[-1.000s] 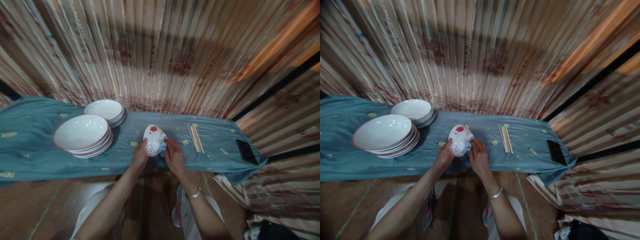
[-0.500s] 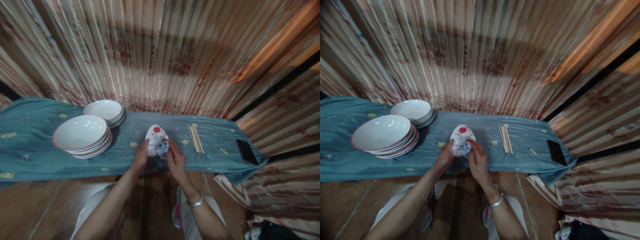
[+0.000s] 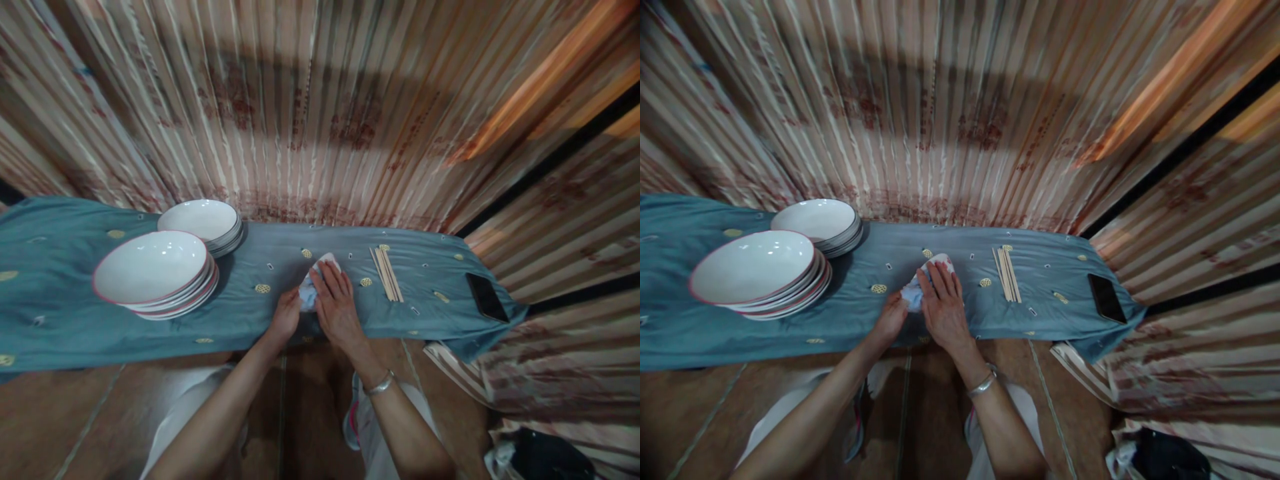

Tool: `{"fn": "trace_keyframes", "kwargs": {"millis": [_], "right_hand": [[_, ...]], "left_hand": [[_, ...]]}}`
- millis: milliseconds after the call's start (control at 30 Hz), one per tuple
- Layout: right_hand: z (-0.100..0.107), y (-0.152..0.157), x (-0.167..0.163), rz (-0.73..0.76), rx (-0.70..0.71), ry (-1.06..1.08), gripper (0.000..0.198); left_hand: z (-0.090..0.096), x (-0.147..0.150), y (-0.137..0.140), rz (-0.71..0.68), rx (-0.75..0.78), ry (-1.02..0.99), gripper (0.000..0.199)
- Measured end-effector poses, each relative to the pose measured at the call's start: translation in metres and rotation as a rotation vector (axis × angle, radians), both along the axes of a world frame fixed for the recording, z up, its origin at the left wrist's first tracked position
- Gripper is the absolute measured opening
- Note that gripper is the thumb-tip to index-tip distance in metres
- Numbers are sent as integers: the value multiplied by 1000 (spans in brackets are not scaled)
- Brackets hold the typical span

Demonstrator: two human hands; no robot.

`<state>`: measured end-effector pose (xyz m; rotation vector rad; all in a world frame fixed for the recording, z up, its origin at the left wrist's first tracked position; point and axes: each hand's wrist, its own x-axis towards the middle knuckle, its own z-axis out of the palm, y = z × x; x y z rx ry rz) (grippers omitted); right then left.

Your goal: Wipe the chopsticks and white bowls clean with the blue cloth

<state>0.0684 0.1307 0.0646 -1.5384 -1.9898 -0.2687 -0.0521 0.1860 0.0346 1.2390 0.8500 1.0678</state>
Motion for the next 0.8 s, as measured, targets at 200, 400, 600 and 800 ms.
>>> {"fn": "trace_keyframes", "kwargs": {"millis": [200,400,600,800], "right_hand": [[2,8,6,-5,-6,133,47],[4,18,18,-21,-31,404,46],[-5,31,33,-81,-108,835,46],[-22,47,39,-268,-216,1323,32]], "left_hand": [[7,1,-4,-35,-75,-65,36],[16,3,-11,-50,-157,-60,45],[20,3,-16,-27,-185,-55,47],[13,1,-15,9,-259,-123,46]]}}
